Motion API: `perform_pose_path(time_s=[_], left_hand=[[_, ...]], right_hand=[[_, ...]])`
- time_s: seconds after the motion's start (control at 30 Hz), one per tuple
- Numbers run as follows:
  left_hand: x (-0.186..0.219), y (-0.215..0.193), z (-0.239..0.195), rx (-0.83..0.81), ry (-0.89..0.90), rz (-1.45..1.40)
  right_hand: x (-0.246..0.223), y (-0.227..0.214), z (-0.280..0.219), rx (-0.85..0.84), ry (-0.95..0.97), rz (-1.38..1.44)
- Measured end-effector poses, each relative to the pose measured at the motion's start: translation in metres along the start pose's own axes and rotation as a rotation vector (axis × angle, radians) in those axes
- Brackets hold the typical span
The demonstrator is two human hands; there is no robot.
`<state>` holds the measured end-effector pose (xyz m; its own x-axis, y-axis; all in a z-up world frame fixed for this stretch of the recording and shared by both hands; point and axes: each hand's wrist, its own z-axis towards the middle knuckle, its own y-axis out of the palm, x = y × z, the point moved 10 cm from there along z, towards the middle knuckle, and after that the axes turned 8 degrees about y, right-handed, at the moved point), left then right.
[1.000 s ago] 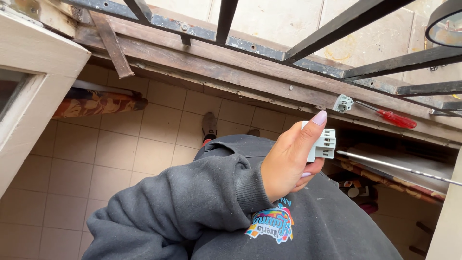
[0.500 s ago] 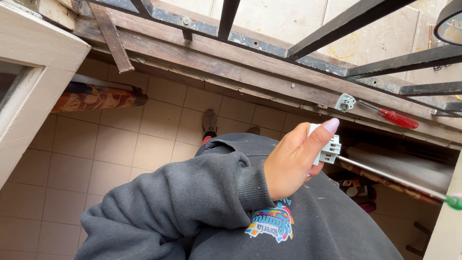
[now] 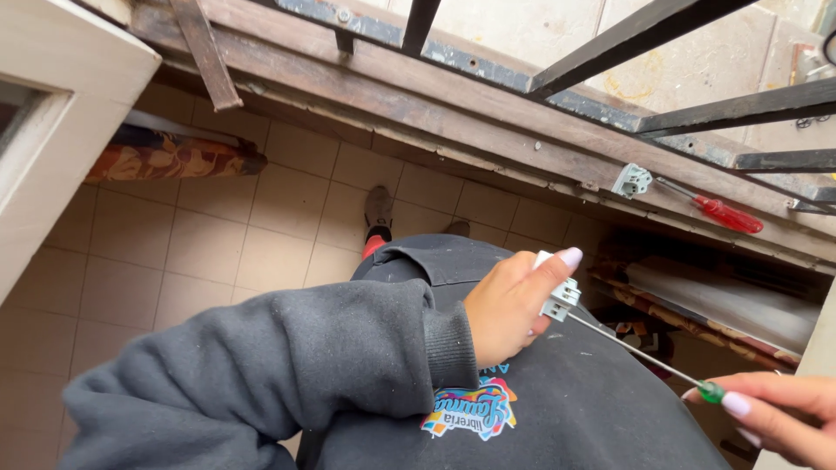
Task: Adjusting screws on an electrical switch component using a screwdriver
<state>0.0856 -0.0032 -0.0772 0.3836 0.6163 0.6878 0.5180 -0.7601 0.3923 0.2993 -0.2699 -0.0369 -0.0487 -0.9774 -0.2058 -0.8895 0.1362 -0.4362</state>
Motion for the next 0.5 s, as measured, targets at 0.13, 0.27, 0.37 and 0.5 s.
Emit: perform_pose_path(time_s=[0.13, 0.27, 0.37, 0.5], left_hand=[[-0.020, -0.002, 0.004, 0.042, -0.083, -0.004], [-0.019, 0.003, -0.003, 0.054, -0.159, -0.219], [-0.021, 0.005, -0.005, 0.032, -0.152, -0.272], [-0.019, 0.011, -0.005, -0.051, -0.121, -0.319]], right_hand=[[-0.053, 0.010, -0.056, 0.494, -0.222, -0.357], [-0.075, 0.029, -0.074, 0.522, -0.571, -0.283], [-0.069, 0.029, -0.079, 0.578, -0.601, -0.303], [-0.057, 0.037, -0.096, 0.754, -0.859, -0.662]])
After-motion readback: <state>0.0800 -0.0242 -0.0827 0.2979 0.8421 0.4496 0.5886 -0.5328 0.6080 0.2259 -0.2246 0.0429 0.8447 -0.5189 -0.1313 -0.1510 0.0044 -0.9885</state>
